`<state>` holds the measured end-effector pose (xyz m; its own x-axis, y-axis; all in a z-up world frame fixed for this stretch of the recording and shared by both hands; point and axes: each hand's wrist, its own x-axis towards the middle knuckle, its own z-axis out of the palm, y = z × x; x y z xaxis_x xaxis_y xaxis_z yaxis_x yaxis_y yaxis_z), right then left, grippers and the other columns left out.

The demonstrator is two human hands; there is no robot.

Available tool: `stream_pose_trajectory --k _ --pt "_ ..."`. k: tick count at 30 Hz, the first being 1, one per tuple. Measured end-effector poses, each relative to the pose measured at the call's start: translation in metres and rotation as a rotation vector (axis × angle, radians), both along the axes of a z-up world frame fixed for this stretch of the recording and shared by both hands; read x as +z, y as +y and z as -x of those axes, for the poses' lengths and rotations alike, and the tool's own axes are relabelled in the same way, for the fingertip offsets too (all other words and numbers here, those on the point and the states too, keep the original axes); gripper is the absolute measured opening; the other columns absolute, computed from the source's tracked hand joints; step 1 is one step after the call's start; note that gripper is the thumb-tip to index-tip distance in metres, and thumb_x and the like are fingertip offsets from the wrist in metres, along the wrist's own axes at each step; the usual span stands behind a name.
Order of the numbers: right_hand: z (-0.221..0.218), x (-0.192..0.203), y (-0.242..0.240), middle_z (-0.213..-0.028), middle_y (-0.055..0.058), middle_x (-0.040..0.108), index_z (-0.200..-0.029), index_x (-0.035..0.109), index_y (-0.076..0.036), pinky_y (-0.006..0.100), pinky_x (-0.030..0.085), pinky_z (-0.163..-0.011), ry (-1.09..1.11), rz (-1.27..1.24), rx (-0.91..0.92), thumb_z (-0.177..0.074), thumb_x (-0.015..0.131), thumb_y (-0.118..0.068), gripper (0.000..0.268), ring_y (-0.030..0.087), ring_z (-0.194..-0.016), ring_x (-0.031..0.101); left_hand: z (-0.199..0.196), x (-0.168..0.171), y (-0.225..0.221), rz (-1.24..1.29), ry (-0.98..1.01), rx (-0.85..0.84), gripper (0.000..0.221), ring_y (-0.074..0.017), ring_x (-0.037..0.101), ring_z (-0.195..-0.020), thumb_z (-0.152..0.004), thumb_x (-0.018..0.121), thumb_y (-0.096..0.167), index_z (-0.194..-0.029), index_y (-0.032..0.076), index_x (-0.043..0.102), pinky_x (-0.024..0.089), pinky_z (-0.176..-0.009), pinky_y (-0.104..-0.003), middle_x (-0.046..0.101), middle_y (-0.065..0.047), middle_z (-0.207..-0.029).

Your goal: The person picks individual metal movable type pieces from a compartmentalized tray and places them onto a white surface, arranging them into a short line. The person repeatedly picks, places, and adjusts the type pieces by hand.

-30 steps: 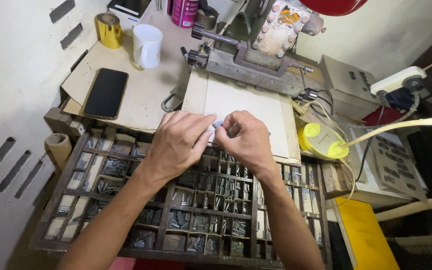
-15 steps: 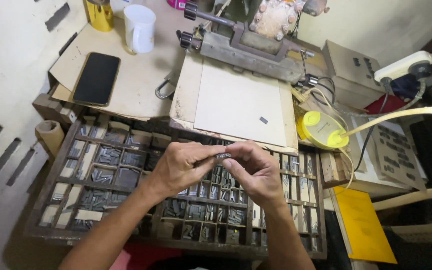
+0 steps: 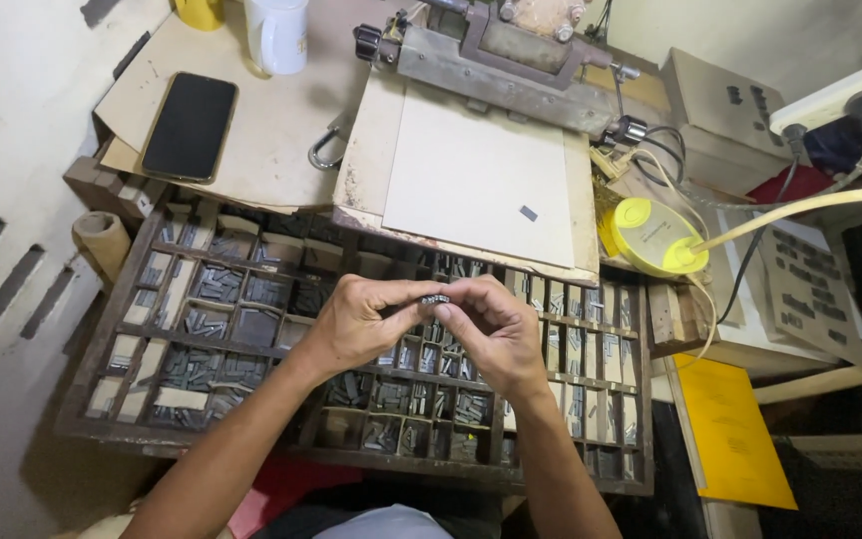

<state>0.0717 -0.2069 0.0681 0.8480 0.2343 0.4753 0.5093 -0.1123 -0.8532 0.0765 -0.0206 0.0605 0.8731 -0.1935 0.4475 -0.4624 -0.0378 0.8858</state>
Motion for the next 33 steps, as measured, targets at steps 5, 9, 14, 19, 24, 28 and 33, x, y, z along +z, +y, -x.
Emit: stream_pose_trajectory --k 5,9,14,19,24,28,33 --pt "0.0 -0.005 0.004 -0.091 0.016 0.074 -0.102 0.075 0.003 0.035 0.056 -0.078 0.018 -0.012 0.012 -0.087 0.079 0.001 0.016 0.016 -0.088 0.067 0.004 0.0 0.002 0.039 0.013 0.003 0.022 -0.0339 0.077 -0.09 -0.092 0.073 0.004 -0.113 0.006 0.079 0.062 -0.07 -0.041 0.08 -0.022 -0.087" --pt "-0.004 -0.018 0.003 -0.091 0.016 0.074 -0.101 0.075 0.003 0.036 0.056 -0.079 0.032 -0.019 0.022 -0.087 0.08 0.001 0.015 0.016 -0.089 0.067 0.005 -0.009 0.004 0.051 0.055 0.018 0.022 -0.0316 0.079 -0.082 -0.092 0.074 0.006 -0.113 0.008 0.079 0.064 -0.066 -0.039 0.08 -0.02 -0.084" --pt "-0.004 -0.038 -0.002 -0.094 0.014 0.071 -0.103 0.071 0.0 0.033 0.057 -0.076 0.123 -0.139 -0.021 -0.094 0.073 -0.001 0.01 0.018 -0.085 0.067 0.017 -0.034 0.009 0.038 0.196 0.116 0.02 -0.0228 0.08 -0.079 -0.092 0.075 0.01 -0.11 0.011 0.081 0.064 -0.065 -0.035 0.08 -0.017 -0.081" --pt "0.003 -0.096 -0.053 -0.083 0.009 0.071 -0.105 0.069 0.0 0.028 0.054 -0.07 0.237 -0.023 -0.235 -0.097 0.072 -0.005 0.011 0.012 -0.076 0.065 0.042 -0.087 0.029 0.175 0.642 0.146 0.028 -0.0243 0.077 -0.075 -0.092 0.072 0.013 -0.117 -0.001 0.076 0.065 -0.067 -0.034 0.079 -0.025 -0.09" --pt "0.017 -0.136 -0.084 -0.077 0.009 0.073 -0.102 0.076 -0.003 0.026 0.053 -0.06 0.322 0.188 -0.463 -0.093 0.075 -0.008 0.011 0.011 -0.065 0.064 0.067 -0.116 0.035 0.16 0.901 0.134 0.037 -0.0295 0.077 -0.08 -0.093 0.072 0.012 -0.125 -0.006 0.072 0.066 -0.072 -0.036 0.078 -0.029 -0.098" --pt "0.008 -0.146 -0.092 -0.079 0.01 0.074 -0.102 0.076 -0.004 0.026 0.053 -0.059 0.297 0.166 -0.499 -0.091 0.077 -0.008 0.012 0.011 -0.066 0.065 0.079 -0.127 0.027 0.144 0.871 0.086 0.033 -0.025 0.078 -0.081 -0.094 0.071 0.014 -0.121 -0.003 0.076 0.067 -0.072 -0.035 0.081 -0.025 -0.098" --pt "-0.017 -0.132 -0.089 -0.083 0.014 0.074 -0.104 0.076 -0.002 0.031 0.054 -0.06 0.185 0.127 -0.475 -0.093 0.078 -0.008 0.013 0.014 -0.067 0.065 0.089 -0.11 0.022 0.086 0.773 0.109 0.028 -0.0242 0.08 -0.081 -0.093 0.072 0.015 -0.116 0.002 0.08 0.067 -0.071 -0.034 0.083 -0.021 -0.095"
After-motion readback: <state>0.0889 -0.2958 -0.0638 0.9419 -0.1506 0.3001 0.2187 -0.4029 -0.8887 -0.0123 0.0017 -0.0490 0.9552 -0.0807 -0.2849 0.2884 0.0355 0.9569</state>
